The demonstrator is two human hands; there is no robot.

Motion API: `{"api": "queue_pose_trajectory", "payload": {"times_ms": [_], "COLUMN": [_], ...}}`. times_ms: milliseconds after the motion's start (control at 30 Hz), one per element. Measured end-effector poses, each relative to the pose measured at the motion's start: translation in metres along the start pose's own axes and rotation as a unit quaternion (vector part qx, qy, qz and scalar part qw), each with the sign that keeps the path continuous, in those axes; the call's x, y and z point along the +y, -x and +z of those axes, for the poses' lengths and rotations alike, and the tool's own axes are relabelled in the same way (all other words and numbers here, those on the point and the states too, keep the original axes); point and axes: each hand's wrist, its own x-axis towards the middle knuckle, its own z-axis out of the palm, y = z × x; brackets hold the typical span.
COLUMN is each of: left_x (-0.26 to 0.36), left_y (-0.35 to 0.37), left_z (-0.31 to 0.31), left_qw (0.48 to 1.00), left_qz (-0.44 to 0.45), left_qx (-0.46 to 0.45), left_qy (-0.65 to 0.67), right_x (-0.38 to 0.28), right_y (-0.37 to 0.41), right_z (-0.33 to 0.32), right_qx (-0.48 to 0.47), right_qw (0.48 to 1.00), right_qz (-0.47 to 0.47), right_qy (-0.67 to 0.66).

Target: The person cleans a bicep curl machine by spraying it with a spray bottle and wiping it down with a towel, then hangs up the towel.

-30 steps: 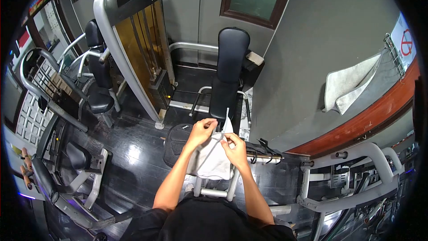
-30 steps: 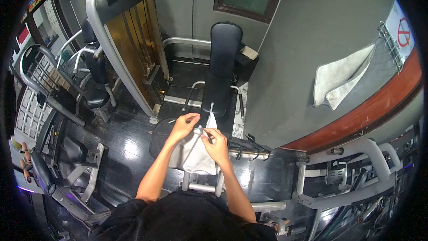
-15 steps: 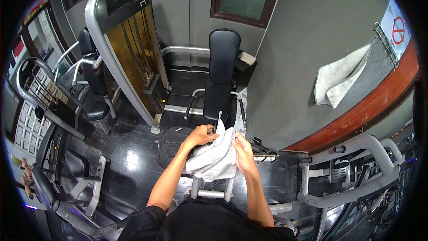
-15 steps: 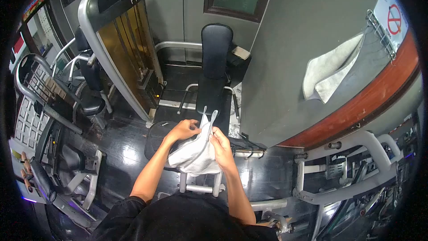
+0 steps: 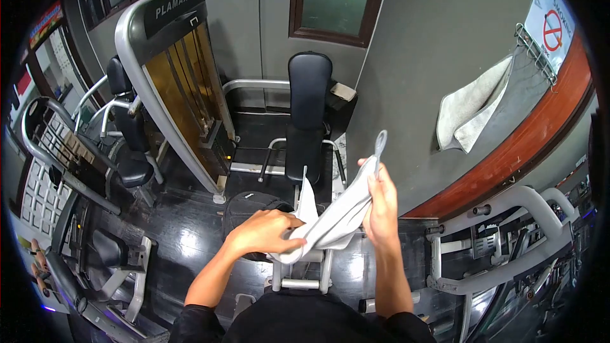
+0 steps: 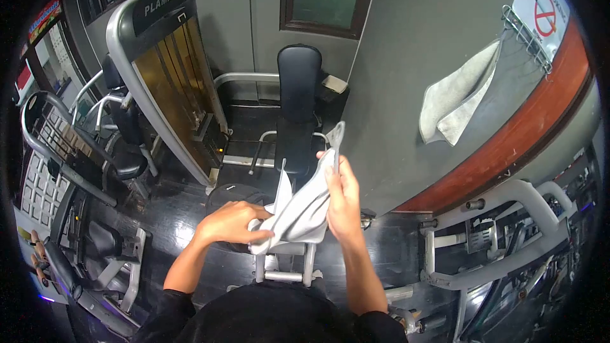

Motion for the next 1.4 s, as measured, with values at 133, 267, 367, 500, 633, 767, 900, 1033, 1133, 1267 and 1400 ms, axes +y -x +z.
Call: {"api": "queue_pose_trajectory", "payload": {"times_ms": [133, 267, 367, 500, 633, 767, 900, 1033, 1133, 1267, 1400], "left_x": [0.014, 0.059, 0.055, 0.026, 0.015, 0.024, 0.029, 0.035, 0.035, 0.034, 0.042], "left_y": [-0.005, -0.013, -0.030, -0.042, -0.052, -0.059, -0.061, -0.063, -0.063, -0.069, -0.082], "left_z": [-0.012, -0.023, -0.021, -0.071, -0.129, -0.169, -0.196, -0.205, -0.205, -0.200, -0.189], "left_qw": [0.995, 0.965, 0.940, 0.933, 0.905, 0.878, 0.879, 0.873, 0.872, 0.885, 0.922], "left_qz": [0.040, 0.118, 0.121, 0.125, 0.143, 0.142, 0.150, 0.170, 0.176, 0.173, 0.182], "left_qx": [0.082, 0.230, 0.309, 0.337, 0.401, 0.456, 0.452, 0.457, 0.456, 0.432, 0.343], "left_qy": [-0.046, -0.038, -0.084, -0.009, -0.002, -0.018, -0.017, -0.024, -0.023, -0.024, -0.003], "right_x": [-0.038, -0.061, -0.068, -0.103, -0.121, -0.123, -0.123, -0.126, -0.126, -0.136, -0.153], "right_y": [-0.022, -0.038, -0.049, -0.064, -0.091, -0.104, -0.108, -0.107, -0.109, -0.101, -0.094], "right_z": [0.007, 0.020, 0.021, 0.002, -0.042, -0.053, -0.059, -0.052, -0.053, -0.051, -0.065], "right_qx": [0.043, 0.047, 0.040, 0.026, 0.037, 0.025, 0.022, 0.024, 0.037, 0.071, 0.080], "right_qw": [0.996, 0.987, 0.973, 0.953, 0.932, 0.943, 0.974, 0.982, 0.976, 0.959, 0.954], "right_qz": [-0.071, -0.131, -0.182, -0.200, -0.182, -0.163, -0.130, -0.126, -0.166, -0.223, -0.233], "right_qy": [0.021, 0.080, 0.136, 0.225, 0.312, 0.288, 0.184, 0.138, 0.134, 0.158, 0.168]}}
